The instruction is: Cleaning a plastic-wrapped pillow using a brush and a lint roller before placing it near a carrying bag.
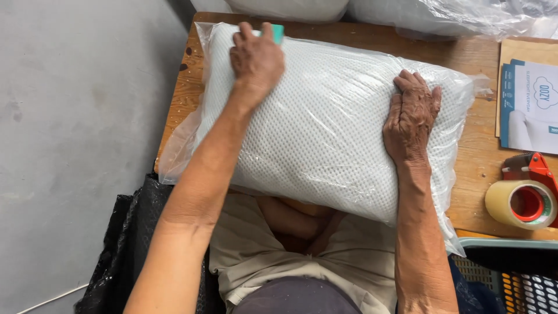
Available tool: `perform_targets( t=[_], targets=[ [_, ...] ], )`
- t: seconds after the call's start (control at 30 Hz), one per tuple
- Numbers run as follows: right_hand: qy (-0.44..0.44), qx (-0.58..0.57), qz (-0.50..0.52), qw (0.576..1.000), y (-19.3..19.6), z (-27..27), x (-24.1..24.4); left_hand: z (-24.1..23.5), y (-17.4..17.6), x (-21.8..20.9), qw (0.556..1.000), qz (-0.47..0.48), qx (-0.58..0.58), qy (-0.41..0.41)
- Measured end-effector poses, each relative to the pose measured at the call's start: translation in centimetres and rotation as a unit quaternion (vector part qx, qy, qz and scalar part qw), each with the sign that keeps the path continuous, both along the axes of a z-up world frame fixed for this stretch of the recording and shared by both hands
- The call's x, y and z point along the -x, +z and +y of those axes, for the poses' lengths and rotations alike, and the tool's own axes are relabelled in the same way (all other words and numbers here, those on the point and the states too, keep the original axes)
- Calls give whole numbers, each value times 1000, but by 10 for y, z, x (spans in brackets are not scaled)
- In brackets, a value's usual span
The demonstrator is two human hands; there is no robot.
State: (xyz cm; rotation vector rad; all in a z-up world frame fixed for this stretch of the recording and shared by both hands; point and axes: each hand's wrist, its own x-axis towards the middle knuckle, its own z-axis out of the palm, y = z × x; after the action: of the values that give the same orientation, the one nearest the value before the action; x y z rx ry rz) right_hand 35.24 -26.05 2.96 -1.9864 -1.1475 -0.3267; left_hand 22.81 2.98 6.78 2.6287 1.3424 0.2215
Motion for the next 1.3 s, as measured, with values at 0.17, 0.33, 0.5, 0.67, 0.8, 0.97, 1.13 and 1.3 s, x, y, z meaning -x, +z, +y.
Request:
perform_targets(
  t=[0.17, 0.33, 0.5, 0.67, 0.8, 0.97, 1.13, 1.3],
  targets=[
    [-6, 0, -14, 1000, -5, 6, 3, 67, -21, 66, 988, -50, 99, 106],
    [-18, 0, -38, 999, -22, 6, -8, 102, -88, 103, 957, -183, 183, 131],
    [-15, 0, -16, 1000, -8, 5, 5, 92, -35, 94, 957, -141, 169, 186],
    [-19, 5, -36, 999, -7, 5, 10, 29, 4, -24, 983, -178, 35, 2],
    [-23, 14, -48, 998, -7, 2, 8, -104, 51, -101, 969, -20, 232, -88],
    [-25, 12, -48, 998, -11, -3, 4, -98, 22, -126, 977, 27, 184, -107],
    [-22, 2, -33, 999, -10, 0, 5, -15, 41, -70, 977, 116, 175, -35],
    [-18, 8, -32, 999, -9, 5, 7, 71, 23, 6, 973, 43, 211, 80]
  ],
)
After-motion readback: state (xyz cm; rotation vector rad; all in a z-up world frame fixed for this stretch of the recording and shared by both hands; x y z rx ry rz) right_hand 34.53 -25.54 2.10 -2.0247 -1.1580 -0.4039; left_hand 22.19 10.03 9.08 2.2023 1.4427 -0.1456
